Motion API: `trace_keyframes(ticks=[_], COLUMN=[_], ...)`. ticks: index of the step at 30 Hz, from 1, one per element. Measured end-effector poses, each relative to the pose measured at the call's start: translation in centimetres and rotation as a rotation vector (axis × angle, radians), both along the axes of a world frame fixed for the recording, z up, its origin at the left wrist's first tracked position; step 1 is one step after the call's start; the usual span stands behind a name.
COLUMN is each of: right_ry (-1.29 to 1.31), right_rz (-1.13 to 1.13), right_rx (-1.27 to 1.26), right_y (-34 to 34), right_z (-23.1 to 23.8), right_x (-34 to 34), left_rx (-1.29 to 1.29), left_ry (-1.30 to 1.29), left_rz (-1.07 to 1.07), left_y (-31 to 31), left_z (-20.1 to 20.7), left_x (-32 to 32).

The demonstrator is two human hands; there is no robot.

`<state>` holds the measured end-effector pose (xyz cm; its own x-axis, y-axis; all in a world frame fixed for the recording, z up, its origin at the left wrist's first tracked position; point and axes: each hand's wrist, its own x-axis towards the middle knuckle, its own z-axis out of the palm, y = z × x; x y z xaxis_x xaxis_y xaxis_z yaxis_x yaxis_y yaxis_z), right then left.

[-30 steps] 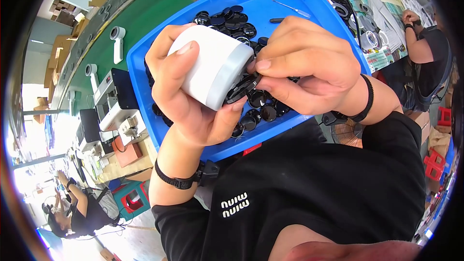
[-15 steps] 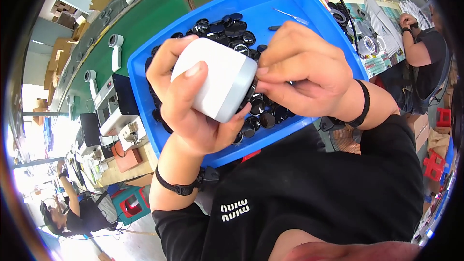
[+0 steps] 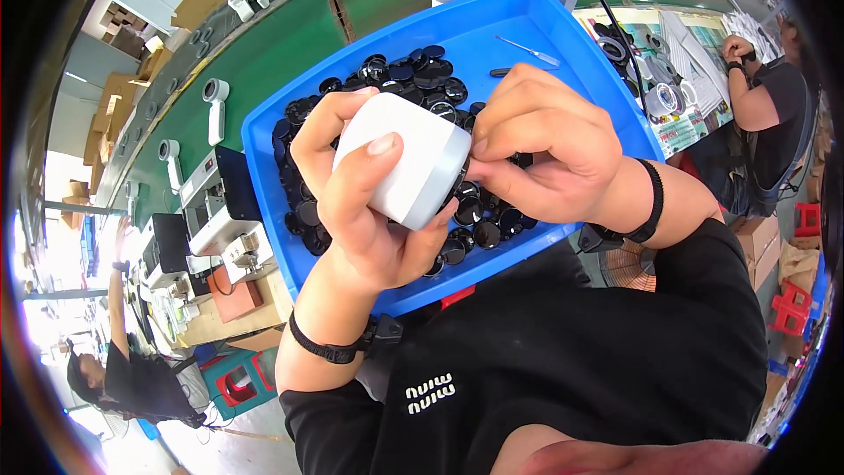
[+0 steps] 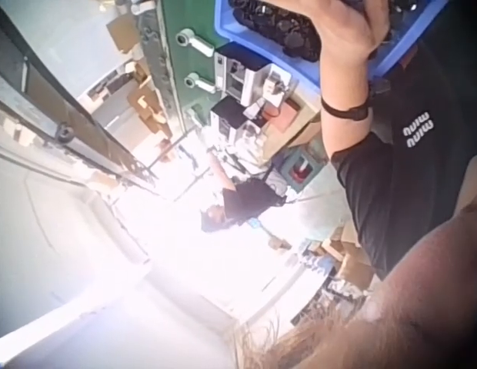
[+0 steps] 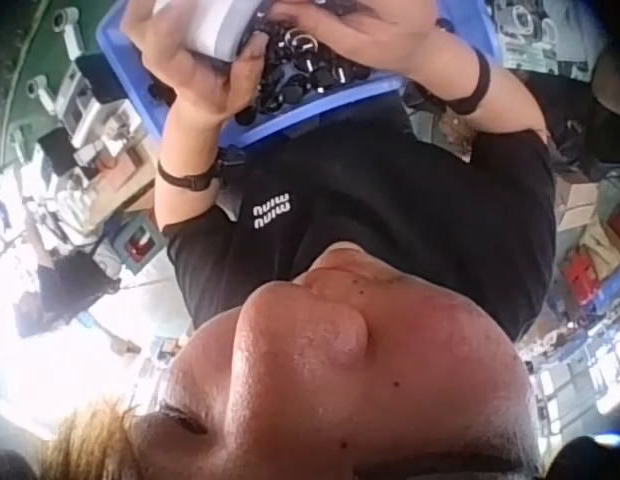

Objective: Manually assembling and inspecting small plastic and electronic components at a factory workstation.

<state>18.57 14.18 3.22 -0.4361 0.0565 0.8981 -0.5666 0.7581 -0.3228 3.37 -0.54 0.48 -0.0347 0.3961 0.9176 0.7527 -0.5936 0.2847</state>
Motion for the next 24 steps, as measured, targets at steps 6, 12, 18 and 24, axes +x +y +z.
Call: trace_keyframes(ticks=[6,12,18,24], right_ry=[-0.005,-0.004,-0.098,-0.138], right_rz=[-0.018,0.008,0.032,0.166], right_rx=[-0.003,0.009,0.057,0.137], right_y=[0.0,0.5,1.1,0.6], right_z=[-0.3,-0.7,-0.7,-1.0], right_x=[-0.1,0.0,-0.6,-1.0], left_rx=[-0.001,-0.053,-0.114,-0.233], left_ry=[-0.014,0.068,0.062,-0.036], left_rz=[-0.023,0.064,0.033,-0.161], left_y=[0.1,-0.1,-0.5,-0.4], left_z=[0.2,0.7,1.1,0.8], left_x=[-0.1,-0.2,-0.2,-0.2])
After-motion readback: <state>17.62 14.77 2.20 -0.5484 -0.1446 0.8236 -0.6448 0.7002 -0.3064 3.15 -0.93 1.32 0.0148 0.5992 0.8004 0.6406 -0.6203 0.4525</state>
